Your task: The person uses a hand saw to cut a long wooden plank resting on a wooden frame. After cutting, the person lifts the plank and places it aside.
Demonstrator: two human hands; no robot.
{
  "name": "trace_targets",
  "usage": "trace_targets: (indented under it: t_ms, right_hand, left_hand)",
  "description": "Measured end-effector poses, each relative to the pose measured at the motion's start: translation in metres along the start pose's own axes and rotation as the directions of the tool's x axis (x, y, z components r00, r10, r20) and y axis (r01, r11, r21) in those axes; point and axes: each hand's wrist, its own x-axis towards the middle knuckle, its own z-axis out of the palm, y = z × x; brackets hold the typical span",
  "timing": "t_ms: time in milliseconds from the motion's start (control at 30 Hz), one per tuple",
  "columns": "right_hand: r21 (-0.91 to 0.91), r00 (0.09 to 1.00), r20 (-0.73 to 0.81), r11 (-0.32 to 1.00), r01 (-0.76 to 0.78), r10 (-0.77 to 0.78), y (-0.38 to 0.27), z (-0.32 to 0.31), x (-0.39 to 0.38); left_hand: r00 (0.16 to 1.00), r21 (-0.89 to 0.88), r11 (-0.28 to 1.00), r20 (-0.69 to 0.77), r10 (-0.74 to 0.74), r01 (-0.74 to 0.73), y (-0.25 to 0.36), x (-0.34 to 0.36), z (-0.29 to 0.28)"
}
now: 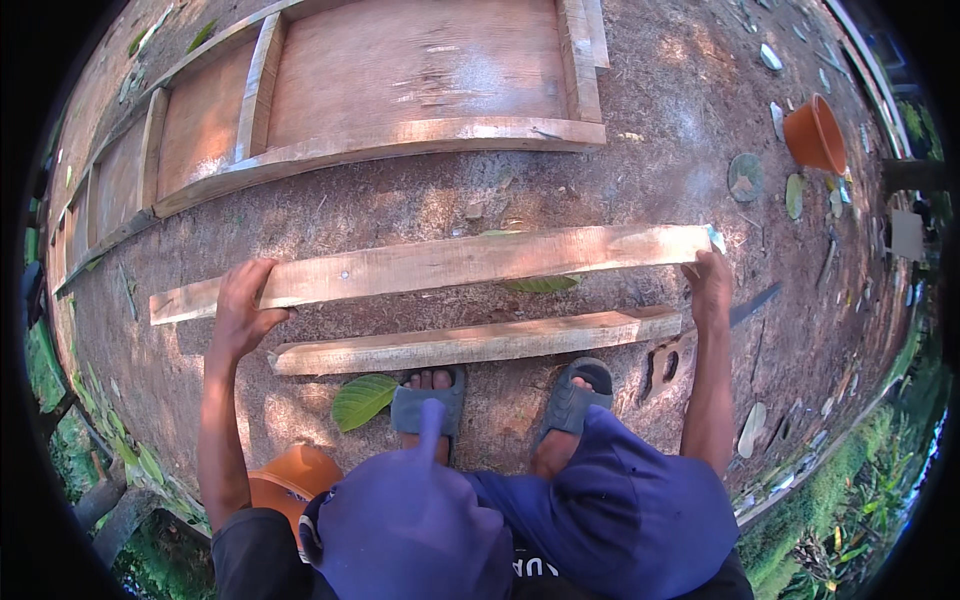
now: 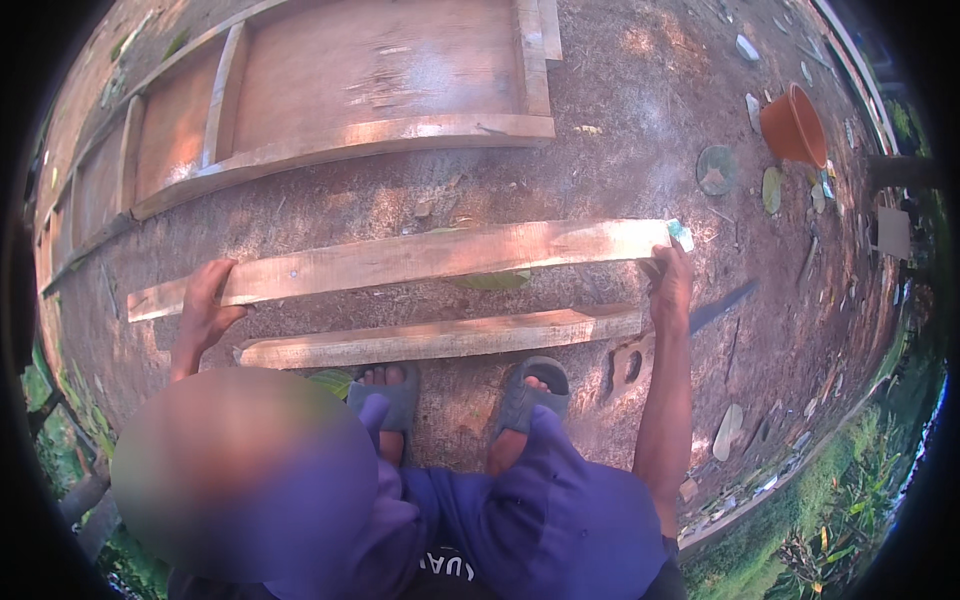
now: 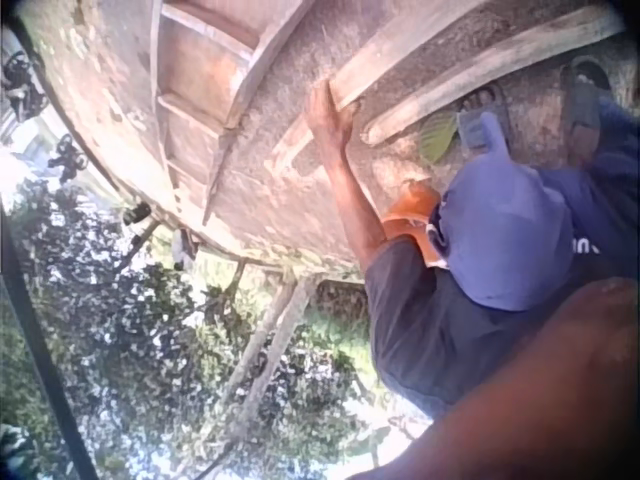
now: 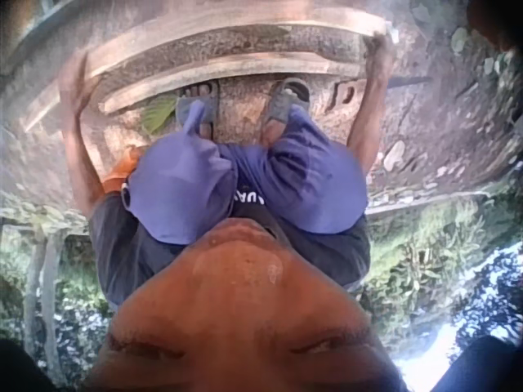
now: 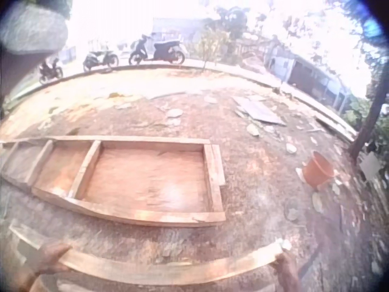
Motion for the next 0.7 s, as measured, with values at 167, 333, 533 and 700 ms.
trace_targets:
  t_ms: [167,333,533,700]
  right_hand:
    - [0.123,0.982,0.126,0.985,0.123,-0.138,-0.046,0.028,0.065]
    - [0.045,0.971,0.155,0.983,0.179,-0.184,-0.073,0.056,0.128]
    - [-0.116,0.962,0.192,0.969,0.22,-0.196,-0.054,0.062,0.189]
    - [-0.217,0.967,0.171,0.951,0.221,-0.186,-0.054,0.105,0.152]
  left_hand:
    - [0.979,0.101,0.989,-0.164,0.12,-0.105,-0.017,0.072,-0.055]
    - [0.976,0.196,0.981,-0.212,0.045,-0.002,-0.032,0.129,-0.078]
    - [0.98,0.279,0.957,-0.197,-0.022,0.078,-0.047,0.183,-0.07]
    - [0.988,0.231,0.963,-0.096,-0.119,0.138,-0.059,0.185,-0.042]
